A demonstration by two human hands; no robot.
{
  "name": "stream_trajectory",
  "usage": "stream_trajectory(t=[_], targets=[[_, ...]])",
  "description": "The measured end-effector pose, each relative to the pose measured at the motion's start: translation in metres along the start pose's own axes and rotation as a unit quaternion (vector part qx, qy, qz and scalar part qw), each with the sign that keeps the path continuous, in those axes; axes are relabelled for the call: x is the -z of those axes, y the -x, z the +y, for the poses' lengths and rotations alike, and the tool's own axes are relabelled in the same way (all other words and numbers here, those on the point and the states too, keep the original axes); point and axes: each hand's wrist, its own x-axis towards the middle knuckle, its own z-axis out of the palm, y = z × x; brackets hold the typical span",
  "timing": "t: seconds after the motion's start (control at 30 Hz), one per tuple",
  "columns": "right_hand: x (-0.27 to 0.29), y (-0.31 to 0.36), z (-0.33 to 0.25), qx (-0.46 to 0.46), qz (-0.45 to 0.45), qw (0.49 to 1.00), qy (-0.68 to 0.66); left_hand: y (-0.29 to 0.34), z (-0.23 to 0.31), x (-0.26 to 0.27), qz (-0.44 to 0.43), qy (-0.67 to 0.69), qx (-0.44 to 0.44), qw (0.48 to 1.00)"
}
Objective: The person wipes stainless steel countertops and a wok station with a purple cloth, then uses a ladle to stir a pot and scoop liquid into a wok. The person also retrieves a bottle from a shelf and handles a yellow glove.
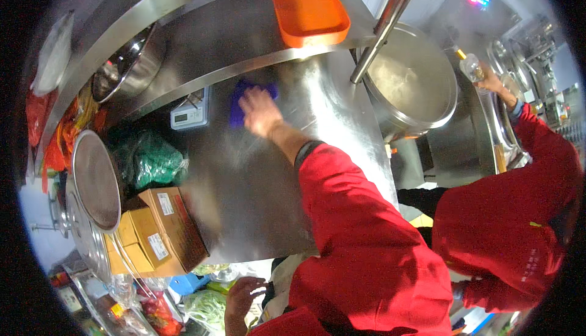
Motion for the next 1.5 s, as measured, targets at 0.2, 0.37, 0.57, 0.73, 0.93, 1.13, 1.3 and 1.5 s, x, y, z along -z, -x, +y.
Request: stream_trajectory(t=[0.2,0.37,0.57,0.73,0.93,1.13,1.3,1.5], targets=[[0.025,0.092,0.117,-0.157,0.126,0.979,-0.008,-0.012,0.007,0.003,-0.008,0.043,0.058,0.997],[0.049,0.229,0.135,-0.332,0.135,0.931,0.066,-0.055,0.025,0.025,-0.204,0.031,-0.018,0.978],[0.066,0.387,0.023,-0.385,0.111,0.913,0.073,-0.037,0.022,0.052,-0.22,-0.063,0.019,0.973],[0.059,0.464,-0.056,-0.365,0.122,0.922,0.045,-0.019,0.015,0.065,-0.241,-0.072,-0.001,0.968],[0.055,0.431,-0.06,-0.276,0.107,0.955,0.033,-0.004,0.003,0.095,-0.225,-0.05,0.0,0.973],[0.044,0.272,-0.011,-0.235,0.101,0.966,0.028,0.01,-0.014,0.106,-0.148,-0.015,0.0,0.989],[0.001,0.089,-0.009,-0.102,0.173,0.979,-0.018,0.016,-0.025,0.091,-0.043,-0.008,0.009,0.999],[-0.045,-0.058,-0.066,-0.043,0.083,0.995,-0.03,-0.024,-0.004,0.052,-0.056,-0.098,0.013,0.994]])
